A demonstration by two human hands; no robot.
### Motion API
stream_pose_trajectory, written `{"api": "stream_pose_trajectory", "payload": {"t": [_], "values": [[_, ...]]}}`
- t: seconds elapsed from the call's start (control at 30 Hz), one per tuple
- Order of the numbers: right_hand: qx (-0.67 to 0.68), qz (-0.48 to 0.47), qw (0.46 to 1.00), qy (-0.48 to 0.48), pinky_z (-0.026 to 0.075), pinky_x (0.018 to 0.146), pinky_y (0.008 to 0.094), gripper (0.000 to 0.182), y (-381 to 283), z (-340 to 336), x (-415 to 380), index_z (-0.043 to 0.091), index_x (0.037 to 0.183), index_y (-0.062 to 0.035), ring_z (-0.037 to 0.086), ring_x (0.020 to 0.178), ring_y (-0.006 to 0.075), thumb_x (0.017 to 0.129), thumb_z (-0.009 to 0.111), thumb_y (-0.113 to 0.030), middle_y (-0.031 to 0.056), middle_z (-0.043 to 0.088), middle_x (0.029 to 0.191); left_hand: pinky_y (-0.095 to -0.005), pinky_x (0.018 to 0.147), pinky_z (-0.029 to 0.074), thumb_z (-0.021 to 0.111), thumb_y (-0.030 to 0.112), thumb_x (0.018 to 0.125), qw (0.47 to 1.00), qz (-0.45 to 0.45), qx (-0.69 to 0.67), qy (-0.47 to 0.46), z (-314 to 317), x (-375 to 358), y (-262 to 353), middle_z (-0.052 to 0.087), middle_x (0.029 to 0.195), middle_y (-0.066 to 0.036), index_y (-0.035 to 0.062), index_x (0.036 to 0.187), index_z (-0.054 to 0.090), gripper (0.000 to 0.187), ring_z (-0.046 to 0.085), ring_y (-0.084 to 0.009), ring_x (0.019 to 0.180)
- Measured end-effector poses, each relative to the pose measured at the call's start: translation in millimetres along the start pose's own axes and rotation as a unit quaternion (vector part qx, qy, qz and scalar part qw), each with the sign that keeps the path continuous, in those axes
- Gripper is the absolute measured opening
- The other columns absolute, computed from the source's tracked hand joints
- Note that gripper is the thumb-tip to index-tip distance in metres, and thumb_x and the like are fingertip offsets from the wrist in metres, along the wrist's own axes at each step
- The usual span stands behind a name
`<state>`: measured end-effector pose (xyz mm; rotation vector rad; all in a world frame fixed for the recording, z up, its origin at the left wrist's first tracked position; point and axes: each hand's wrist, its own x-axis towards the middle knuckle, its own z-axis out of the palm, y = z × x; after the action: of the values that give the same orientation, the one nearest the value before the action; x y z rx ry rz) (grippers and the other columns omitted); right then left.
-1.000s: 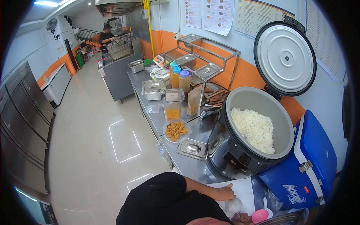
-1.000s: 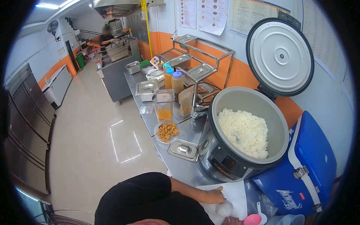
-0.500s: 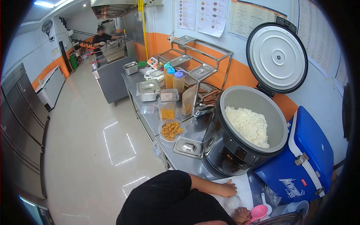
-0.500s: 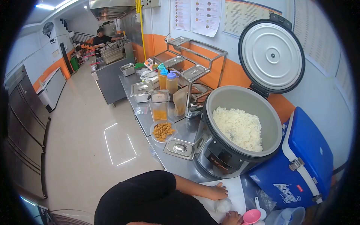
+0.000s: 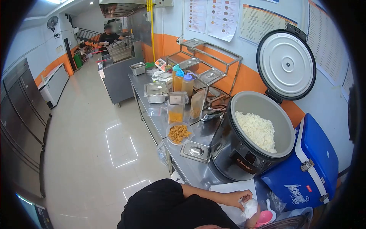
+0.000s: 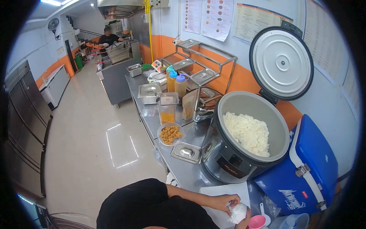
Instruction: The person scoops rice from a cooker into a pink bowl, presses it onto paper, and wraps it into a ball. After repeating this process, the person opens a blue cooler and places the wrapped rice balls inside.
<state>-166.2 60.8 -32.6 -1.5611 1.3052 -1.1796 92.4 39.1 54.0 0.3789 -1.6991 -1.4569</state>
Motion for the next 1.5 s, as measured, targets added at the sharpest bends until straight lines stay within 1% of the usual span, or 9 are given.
{"api": "stream_pose_trajectory", "payload": {"t": [0.13,0.23,0.37,0.5,0.73,0.97,1.1,1.33,1.5], "values": [[-0.024,0.035,0.999,-0.013,0.04,0.087,0.031,0.025,-5.8,17.0,-9.1,0.058,0.106,-0.0034,0.053,0.1,0.02,0.083,0.061,-0.014,0.008,0.059,0.104,-0.0294,0.066,0.041,0.082,0.014,0.065,0.973,0.014,0.227,0.05,-16.1,-9.5,25.8,0.049,0.081,-0.005,0.0064,0.125,0.04,0.074,0.051,-0.016,0.075],[-0.042,0.061,0.997,-0.014,0.036,0.093,0.0322,0.026,-3.3,18.5,-9.0,0.059,0.106,-0.0039,0.051,0.105,0.0208,0.083,0.062,-0.016,0.009,0.059,0.107,-0.0287,0.063,0.043,0.077,0.015,0.071,0.965,-0.2,0.17,-0.014,-20.8,-15.5,63.7,0.053,0.078,-0.005,0.0101,0.132,0.038,0.072,0.055,-0.0153,0.07],[-0.063,0.087,0.994,-0.028,0.032,0.101,0.0338,0.027,-1.2,14.8,-3.3,0.06,0.105,-0.0047,0.047,0.112,0.0218,0.082,0.064,-0.019,0.0103,0.058,0.112,-0.0275,0.076,0.048,0.066,0.009,0.077,0.99,-0.139,0.013,0.01,-16.4,-30.6,-1.8,0.062,0.094,-0.007,0.016,0.139,0.031,0.071,0.061,-0.0158,0.084],[-0.08,0.106,0.989,-0.063,0.028,0.106,0.0351,0.029,-7.4,15.4,1.8,0.061,0.106,-0.0051,0.045,0.117,0.0226,0.083,0.064,-0.022,0.0113,0.058,0.116,-0.0324,0.092,0.042,0.071,0.023,0.078,0.889,-0.334,-0.3,0.091,-12.1,-44.2,-9.2,0.054,0.119,-0.013,0.0139,0.141,0.026,0.078,0.051,-0.022,0.115],[-0.014,0.151,0.978,-0.14,0.032,0.104,0.0352,0.035,-45.7,70.1,5.1,0.057,0.113,-0.004,0.046,0.117,0.0229,0.085,0.06,-0.025,0.0115,0.056,0.119,-0.0305,0.096,0.038,0.082,0.035,0.068,0.96,-0.275,0.011,0.046,-15.4,-82.8,-21.7,0.049,0.122,-0.017,0.0039,0.137,0.031,0.09,0.045,-0.0224,0.117],[0.175,0.261,0.926,-0.211,0.036,0.102,0.0353,0.041,-96.9,130.7,-16.2,0.053,0.12,-0.0028,0.047,0.117,0.0232,0.088,0.055,-0.027,0.0117,0.054,0.123,-0.0327,0.1,0.037,0.071,0.031,0.082,0.865,-0.227,-0.437,0.094,-15.8,-113.3,4.4,0.045,0.131,-0.008,0.008,0.14,0.031,0.074,0.042,-0.0199,0.122],[0.293,0.328,0.873,-0.21,0.038,0.1,0.0354,0.044,-125.7,166.3,-33.7,0.051,0.124,-0.0021,0.048,0.117,0.0234,0.09,0.053,-0.029,0.0118,0.053,0.125,-0.0336,0.1,0.038,0.069,0.024,0.084,0.836,-0.262,-0.438,0.2,-16.0,-126.9,13.3,0.047,0.129,-0.008,0.0101,0.138,0.035,0.066,0.043,-0.0183,0.122],[0.228,0.17,0.937,-0.204,0.038,0.099,0.0351,0.053,-85.5,105.5,-47.7,0.049,0.127,0.0004,0.052,0.11,0.0215,0.096,0.041,-0.042,0.0115,0.057,0.121,-0.0348,0.093,0.043,0.072,0.015,0.078,0.945,-0.222,-0.067,0.228,2.8,-131.2,-1.8,0.054,0.111,-0.007,0.0075,0.122,0.048,0.051,0.051,-0.0179,0.106],[0.124,0.207,0.95,-0.2,0.042,0.092,0.0336,0.057,-142.8,51.8,-79.1,0.052,0.124,-0.0003,0.053,0.106,0.0203,0.084,0.064,-0.039,0.012,0.058,0.116,-0.0423,0.098,0.037,0.075,0.014,0.058,0.954,-0.045,0.294,0.026,47.8,-77.8,31.9,0.042,0.12,-0.02,0.0043,0.121,0.043,0.071,0.043,-0.0357,0.114]]}}
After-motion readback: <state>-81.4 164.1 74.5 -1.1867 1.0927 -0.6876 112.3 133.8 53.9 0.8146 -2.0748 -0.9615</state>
